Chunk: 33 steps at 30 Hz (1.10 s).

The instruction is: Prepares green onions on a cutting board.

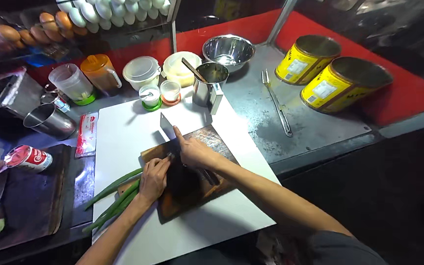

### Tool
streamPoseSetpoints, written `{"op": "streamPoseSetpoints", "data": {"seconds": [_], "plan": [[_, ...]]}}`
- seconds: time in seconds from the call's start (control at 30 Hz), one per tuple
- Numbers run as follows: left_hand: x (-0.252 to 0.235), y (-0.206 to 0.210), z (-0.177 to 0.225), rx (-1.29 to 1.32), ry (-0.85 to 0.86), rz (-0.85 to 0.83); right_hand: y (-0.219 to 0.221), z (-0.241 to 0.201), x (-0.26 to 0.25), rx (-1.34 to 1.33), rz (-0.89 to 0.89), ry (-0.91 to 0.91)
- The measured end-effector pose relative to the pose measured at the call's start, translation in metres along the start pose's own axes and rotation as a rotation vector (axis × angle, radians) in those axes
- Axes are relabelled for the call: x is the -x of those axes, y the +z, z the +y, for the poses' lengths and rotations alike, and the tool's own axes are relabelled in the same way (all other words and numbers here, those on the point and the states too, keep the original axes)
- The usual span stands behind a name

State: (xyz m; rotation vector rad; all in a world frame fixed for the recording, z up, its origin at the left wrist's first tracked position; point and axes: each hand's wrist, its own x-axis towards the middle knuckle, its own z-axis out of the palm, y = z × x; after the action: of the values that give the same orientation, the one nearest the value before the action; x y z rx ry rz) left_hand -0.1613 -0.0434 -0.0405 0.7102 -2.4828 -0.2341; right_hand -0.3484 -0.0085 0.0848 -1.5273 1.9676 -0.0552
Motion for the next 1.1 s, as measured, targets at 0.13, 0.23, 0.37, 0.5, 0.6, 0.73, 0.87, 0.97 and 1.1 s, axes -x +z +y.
{"op": "streamPoseSetpoints", "data": {"seconds": [0.13, 0.23, 0.37, 0.5, 0.6, 0.73, 0.87, 0.97, 1.1], "plan": [[-0.018, -0.003, -0.014, 0.133, 0.095, -0.068, -0.029, -0.021, 0.027, 0.107, -0.145, 0.027], [-0.036, -0.002, -0.016, 0.147, 0.093, -0.083, -0.015, -0.026, 0.03, 0.107, -0.083, 0.058], [-0.041, -0.002, -0.013, 0.173, 0.065, -0.063, -0.013, -0.011, -0.001, 0.044, -0.081, -0.01], [-0.04, 0.006, -0.004, 0.139, -0.017, 0.031, -0.002, -0.026, 0.015, 0.099, -0.057, 0.03], [-0.037, 0.006, 0.004, 0.143, -0.066, 0.043, -0.002, -0.019, -0.003, 0.066, -0.045, -0.015], [-0.038, 0.009, 0.01, 0.13, -0.135, 0.076, -0.004, -0.025, 0.011, 0.058, -0.069, 0.017], [-0.036, 0.008, 0.008, 0.114, -0.093, 0.106, 0.002, -0.013, -0.008, 0.061, 0.013, -0.01], [-0.022, 0.001, -0.012, 0.08, 0.025, 0.011, -0.019, -0.013, -0.005, 0.133, -0.072, -0.053], [-0.019, 0.0, -0.017, 0.185, 0.081, -0.005, -0.032, -0.035, 0.029, 0.183, -0.151, 0.013]]}}
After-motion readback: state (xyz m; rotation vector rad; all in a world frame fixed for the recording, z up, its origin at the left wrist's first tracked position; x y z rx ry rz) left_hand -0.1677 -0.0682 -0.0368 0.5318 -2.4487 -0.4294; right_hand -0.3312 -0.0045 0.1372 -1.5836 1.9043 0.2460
